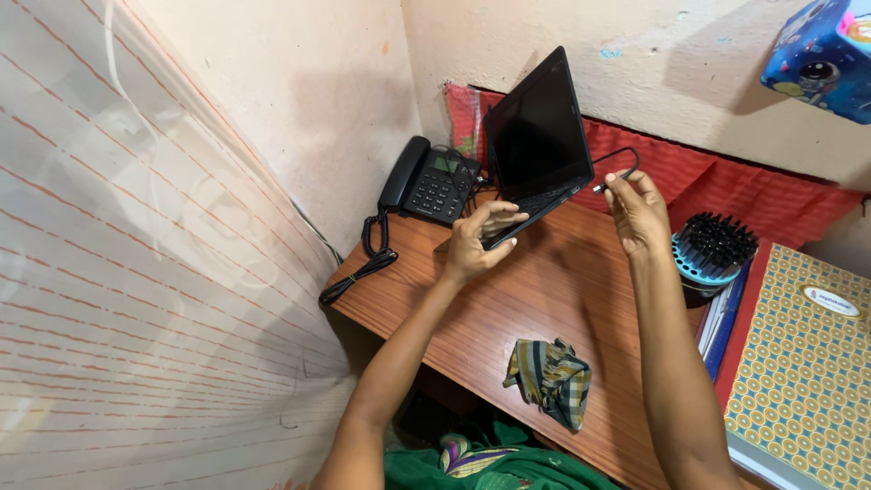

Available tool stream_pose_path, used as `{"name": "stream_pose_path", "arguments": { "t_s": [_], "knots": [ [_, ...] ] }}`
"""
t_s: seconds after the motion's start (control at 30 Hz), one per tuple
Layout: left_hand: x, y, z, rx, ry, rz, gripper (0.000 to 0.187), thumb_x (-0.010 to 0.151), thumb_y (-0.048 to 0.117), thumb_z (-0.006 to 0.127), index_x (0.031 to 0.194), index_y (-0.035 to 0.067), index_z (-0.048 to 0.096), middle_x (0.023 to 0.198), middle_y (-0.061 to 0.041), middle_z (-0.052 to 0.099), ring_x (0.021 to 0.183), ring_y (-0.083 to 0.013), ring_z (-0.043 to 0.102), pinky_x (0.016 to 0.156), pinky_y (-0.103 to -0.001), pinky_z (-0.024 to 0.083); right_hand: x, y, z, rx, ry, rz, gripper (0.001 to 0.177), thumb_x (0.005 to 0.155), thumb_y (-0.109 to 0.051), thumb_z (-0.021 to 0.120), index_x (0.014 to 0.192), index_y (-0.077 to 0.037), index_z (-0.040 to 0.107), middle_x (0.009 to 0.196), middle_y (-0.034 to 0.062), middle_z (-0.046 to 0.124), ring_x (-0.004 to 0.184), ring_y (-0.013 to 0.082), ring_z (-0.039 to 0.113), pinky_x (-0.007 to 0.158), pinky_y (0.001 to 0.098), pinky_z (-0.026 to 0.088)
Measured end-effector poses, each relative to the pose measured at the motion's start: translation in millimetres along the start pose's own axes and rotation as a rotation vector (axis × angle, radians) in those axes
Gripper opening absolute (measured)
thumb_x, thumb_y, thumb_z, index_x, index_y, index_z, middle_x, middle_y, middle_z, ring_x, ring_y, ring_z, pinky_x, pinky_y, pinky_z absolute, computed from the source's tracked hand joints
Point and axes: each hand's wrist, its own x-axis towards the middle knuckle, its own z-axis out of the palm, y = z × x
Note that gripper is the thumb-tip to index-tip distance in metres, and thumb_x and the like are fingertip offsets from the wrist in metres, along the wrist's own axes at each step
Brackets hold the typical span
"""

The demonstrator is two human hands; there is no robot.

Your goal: The person organizes a laptop power cable on a desk, coils it, and plugs it into a wall socket. They then tidy the cable and place a pen into a pen holder.

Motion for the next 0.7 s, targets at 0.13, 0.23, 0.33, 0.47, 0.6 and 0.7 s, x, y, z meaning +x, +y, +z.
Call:
{"name": "stream_pose_path", "arguments": {
  "t_s": [0.13,0.23,0.33,0.47,0.6,0.7],
  "knots": [
    [2,-2,-1,-0.005,-0.007,-0.029,0.047,0.081,-0.003,0.07,0.126,0.003,0.061,0.122,-0.015,0.076,0.115,-0.0235,0.074,0.107,-0.037,0.059,-1,-1,5,-0.082,-0.011,-0.053,0.012,0.093,-0.003,0.077,0.1,-0.009,0.069,0.093,-0.0006,0.072,0.084,0.0079,0.07,0.075,0.0184,0.058],
    [4,-5,0,0.005,-0.008,-0.032,0.047,0.081,-0.003,0.071,0.127,0.003,0.061,0.122,-0.015,0.076,0.114,-0.0236,0.075,0.106,-0.037,0.06,-4,-4,10,-0.127,-0.026,-0.066,0.017,0.091,-0.002,0.078,0.105,-0.006,0.071,0.086,-0.0017,0.069,0.076,0.0069,0.065,0.069,0.0183,0.053],
    [4,-6,1,-0.006,-0.008,-0.02,0.048,0.081,-0.004,0.071,0.127,0.002,0.06,0.122,-0.017,0.075,0.117,-0.0247,0.073,0.108,-0.037,0.058,-10,-7,19,-0.193,-0.049,-0.108,0.021,0.089,-0.001,0.08,0.108,-0.004,0.073,0.079,-0.0042,0.065,0.066,0.0047,0.056,0.057,0.0183,0.041],
    [4,-6,0,-0.004,-0.009,-0.025,0.05,0.08,-0.004,0.072,0.129,0.002,0.059,0.122,-0.017,0.075,0.117,-0.025,0.073,0.108,-0.038,0.058,-17,-6,32,-0.301,-0.061,-0.199,0.021,0.088,-0.001,0.081,0.108,-0.003,0.074,0.079,-0.0044,0.064,0.064,0.0032,0.052,0.057,0.0192,0.037],
    [4,-6,1,-0.002,-0.012,-0.042,0.051,0.081,-0.004,0.072,0.129,0.002,0.059,0.122,-0.017,0.075,0.117,-0.0245,0.073,0.108,-0.037,0.058,-26,-7,36,-0.337,-0.088,-0.282,0.022,0.088,-0.001,0.081,0.11,-0.003,0.075,0.082,-0.0045,0.066,0.066,0.0026,0.051,0.058,0.0189,0.038],
    [4,-6,0,-0.011,-0.009,-0.039,0.051,0.08,-0.004,0.072,0.129,0.002,0.059,0.123,-0.017,0.075,0.118,-0.0248,0.073,0.108,-0.038,0.058,-30,-7,35,-0.408,-0.037,-0.282,0.022,0.088,0.0,0.08,0.109,-0.003,0.074,0.093,-0.0027,0.074,0.079,0.0021,0.063,0.063,0.0169,0.043]
  ]
}}
